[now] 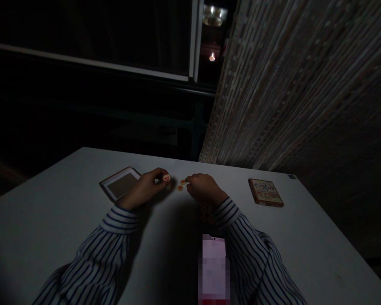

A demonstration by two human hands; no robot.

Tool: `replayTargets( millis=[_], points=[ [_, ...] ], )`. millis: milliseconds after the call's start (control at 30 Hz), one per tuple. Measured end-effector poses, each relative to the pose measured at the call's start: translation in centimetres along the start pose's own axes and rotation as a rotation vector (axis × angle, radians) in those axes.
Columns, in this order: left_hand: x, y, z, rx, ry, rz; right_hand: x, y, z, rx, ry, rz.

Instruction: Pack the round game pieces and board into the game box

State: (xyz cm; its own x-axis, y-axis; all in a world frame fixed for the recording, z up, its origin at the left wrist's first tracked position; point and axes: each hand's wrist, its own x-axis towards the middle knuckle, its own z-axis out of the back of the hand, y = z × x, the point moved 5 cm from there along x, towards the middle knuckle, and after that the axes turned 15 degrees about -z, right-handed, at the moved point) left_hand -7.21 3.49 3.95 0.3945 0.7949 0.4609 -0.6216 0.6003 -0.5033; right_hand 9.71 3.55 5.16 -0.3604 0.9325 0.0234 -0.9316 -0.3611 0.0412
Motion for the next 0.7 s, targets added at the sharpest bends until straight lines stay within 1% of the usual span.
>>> replayTargets(
  millis=[100, 267, 433, 567, 700],
  points=[
    [0.1, -0.5, -0.3, -0.047, -0.027, -0.003, -0.6, -1.0, 0.1, 0.034, -0.012, -0.029],
    [0.2, -1.6, -1.0, -0.174, -0.037, -0.015, -1.6, -3.0, 0.4, 0.112, -0.052, -0.087],
    [0.4, -2.8, -1.7, -0.282, -0.004, -0.003, -2.4, -4.6, 0.5, 0.17, -0.077, -0.126],
    [0.5, -3.5, -2.3, -0.314, 0.012, 0.009, -3.0, -5.3, 0.5, 0.212, -0.097, -0.143],
    [0.5, -4.1, -2.8, -0.322, 0.035, -0.015, -3.3, -5.8, 0.5, 0.259, -0.116, -0.156]
  ],
)
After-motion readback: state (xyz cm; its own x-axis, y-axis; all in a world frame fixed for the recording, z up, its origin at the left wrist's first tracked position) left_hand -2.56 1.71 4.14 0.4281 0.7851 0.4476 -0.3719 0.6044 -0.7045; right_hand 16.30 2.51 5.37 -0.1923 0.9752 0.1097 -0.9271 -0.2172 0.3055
